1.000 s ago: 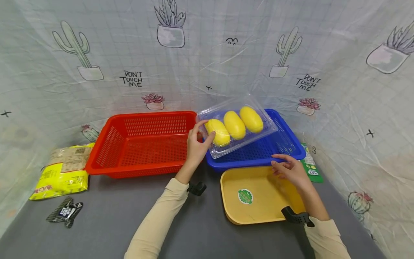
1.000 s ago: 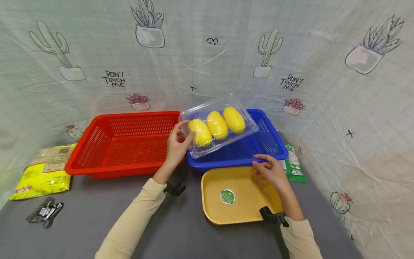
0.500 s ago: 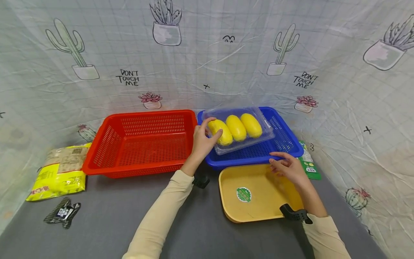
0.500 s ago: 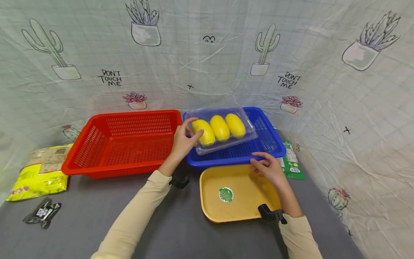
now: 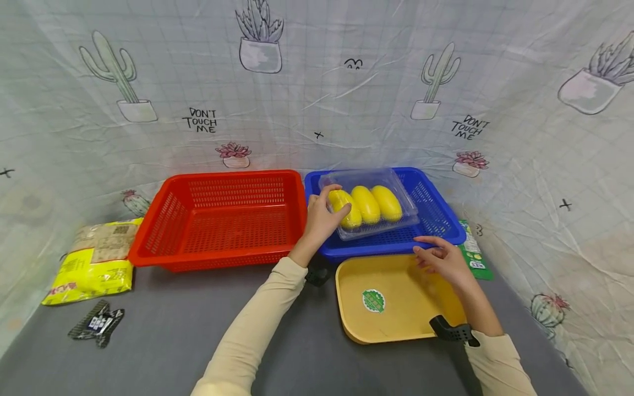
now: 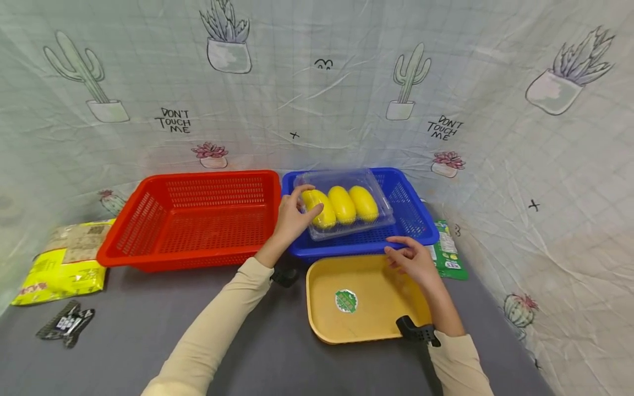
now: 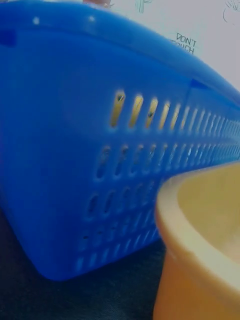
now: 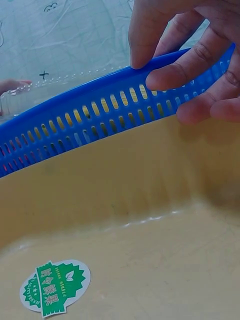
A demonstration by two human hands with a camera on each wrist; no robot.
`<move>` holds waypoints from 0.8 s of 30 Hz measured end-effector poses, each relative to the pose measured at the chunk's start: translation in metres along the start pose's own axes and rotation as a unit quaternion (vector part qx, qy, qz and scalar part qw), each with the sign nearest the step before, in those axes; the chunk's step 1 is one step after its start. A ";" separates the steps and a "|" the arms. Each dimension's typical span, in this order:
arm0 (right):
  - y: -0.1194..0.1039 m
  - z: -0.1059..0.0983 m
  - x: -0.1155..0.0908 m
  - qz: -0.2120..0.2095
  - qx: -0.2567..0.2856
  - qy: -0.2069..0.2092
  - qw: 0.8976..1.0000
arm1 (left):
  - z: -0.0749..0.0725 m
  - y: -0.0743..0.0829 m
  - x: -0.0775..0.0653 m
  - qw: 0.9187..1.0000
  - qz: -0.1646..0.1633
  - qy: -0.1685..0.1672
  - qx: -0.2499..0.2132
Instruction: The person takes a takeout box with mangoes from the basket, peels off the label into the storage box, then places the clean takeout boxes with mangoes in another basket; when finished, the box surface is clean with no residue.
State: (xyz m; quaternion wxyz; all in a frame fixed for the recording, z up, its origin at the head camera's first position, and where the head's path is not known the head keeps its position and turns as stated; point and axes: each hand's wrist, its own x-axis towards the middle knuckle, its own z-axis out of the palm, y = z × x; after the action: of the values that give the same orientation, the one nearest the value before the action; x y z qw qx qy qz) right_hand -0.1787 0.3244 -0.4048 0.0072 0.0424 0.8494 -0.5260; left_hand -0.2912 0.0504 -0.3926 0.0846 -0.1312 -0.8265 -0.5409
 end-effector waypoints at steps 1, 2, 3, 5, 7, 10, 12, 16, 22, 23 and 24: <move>0.000 0.001 0.000 0.001 0.001 -0.002 1.000 | 0.001 -0.001 0.000 1.000 -0.001 -0.002 0.001; 0.000 0.001 0.001 0.001 0.001 -0.004 1.000 | 0.002 -0.002 -0.001 1.000 -0.001 -0.003 0.000; 0.001 0.001 0.001 0.000 0.002 -0.006 1.000 | 0.004 -0.002 -0.001 1.000 -0.002 -0.004 0.001; 0.001 0.002 0.002 -0.001 0.003 -0.008 1.000 | 0.006 -0.003 0.000 1.000 -0.003 -0.005 -0.003; 0.001 0.002 0.003 -0.003 0.008 -0.006 1.000 | 0.009 -0.002 0.000 1.000 -0.004 -0.010 -0.004; 0.001 0.002 0.004 -0.007 0.010 -0.008 1.000 | 0.013 -0.003 0.001 1.000 -0.008 -0.019 0.000; 0.001 0.003 0.004 -0.007 0.012 -0.008 1.000 | 0.015 -0.003 0.002 1.000 -0.010 -0.027 0.004; 0.000 0.003 0.002 -0.005 0.009 -0.012 1.000 | 0.016 -0.004 0.003 0.999 -0.012 -0.040 0.009; -0.001 0.000 0.002 0.005 0.005 -0.003 1.000 | 0.020 -0.003 0.006 0.998 -0.015 -0.065 0.009; -0.001 0.000 0.001 0.004 0.006 -0.003 1.000 | 0.020 -0.003 0.007 0.997 -0.016 -0.069 0.008; -0.001 -0.001 0.001 0.004 0.006 -0.003 1.000 | 0.021 -0.002 0.007 0.997 -0.018 -0.071 0.008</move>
State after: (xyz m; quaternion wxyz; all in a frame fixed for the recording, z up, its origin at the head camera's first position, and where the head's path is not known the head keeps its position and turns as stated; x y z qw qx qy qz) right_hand -0.1802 0.3248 -0.4039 0.0116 0.0444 0.8460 -0.5313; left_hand -0.2989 0.0694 -0.4008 0.0174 -0.1536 -0.8367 -0.5254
